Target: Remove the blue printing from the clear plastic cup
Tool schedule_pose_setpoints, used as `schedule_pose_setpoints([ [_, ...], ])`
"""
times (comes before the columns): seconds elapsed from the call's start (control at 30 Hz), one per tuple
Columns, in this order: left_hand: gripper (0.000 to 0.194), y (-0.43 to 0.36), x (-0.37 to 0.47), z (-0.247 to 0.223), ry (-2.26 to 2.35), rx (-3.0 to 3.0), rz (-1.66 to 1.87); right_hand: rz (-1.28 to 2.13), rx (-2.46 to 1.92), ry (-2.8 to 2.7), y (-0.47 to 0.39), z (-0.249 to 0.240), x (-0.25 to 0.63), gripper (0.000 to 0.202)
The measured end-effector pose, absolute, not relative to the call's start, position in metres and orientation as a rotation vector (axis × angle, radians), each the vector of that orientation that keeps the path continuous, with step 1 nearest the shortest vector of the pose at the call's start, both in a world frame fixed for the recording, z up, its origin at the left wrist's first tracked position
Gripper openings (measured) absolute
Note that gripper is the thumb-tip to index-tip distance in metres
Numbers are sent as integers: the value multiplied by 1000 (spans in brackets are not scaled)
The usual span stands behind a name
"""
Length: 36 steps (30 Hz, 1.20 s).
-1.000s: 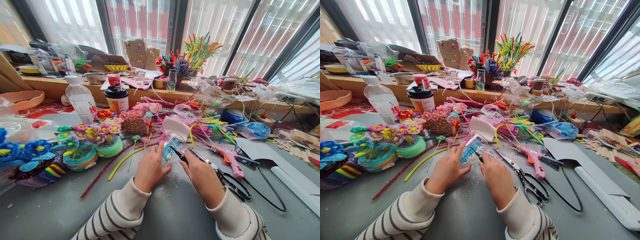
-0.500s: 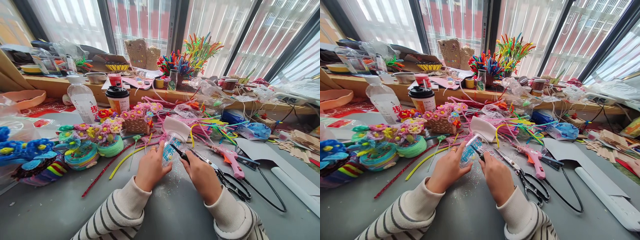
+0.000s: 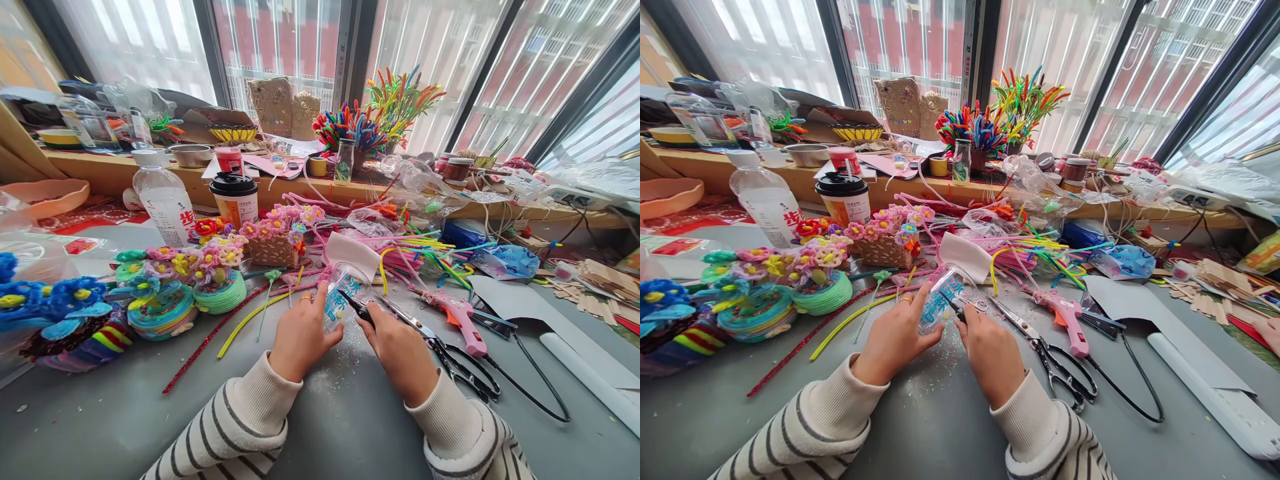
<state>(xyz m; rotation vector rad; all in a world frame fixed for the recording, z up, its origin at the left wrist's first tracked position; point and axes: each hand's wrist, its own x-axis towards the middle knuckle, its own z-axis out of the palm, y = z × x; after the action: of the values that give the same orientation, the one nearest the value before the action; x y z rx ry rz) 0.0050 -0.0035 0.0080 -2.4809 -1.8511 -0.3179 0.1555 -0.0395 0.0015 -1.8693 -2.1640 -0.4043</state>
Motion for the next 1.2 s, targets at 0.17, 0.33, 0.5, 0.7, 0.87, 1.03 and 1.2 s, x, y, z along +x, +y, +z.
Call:
schedule_pose_setpoints([
  [0.17,66,-4,5,9,-1851,-2477,-321,-408,-1859,-2169,-39,2,157,20],
  [0.33,66,-4,5,8,-1839,-2472,-317,-397,-1842,-2174,-40,3,157,22],
  [0.5,67,-4,5,7,-1830,-2470,-320,-410,-1863,-2166,-40,4,156,23],
  [0.7,66,-4,5,9,-1849,-2478,-306,-405,-1889,-2178,-39,6,155,19],
  [0.87,66,-3,5,7,-1847,-2470,-323,-377,-1915,-2196,-36,6,155,20],
  [1.03,68,-3,5,5,-1844,-2453,-333,-399,-1885,-2216,-36,0,159,19],
  [1.2,67,-2,4,4,-1847,-2459,-337,-373,-1873,-2207,-34,0,155,15],
])
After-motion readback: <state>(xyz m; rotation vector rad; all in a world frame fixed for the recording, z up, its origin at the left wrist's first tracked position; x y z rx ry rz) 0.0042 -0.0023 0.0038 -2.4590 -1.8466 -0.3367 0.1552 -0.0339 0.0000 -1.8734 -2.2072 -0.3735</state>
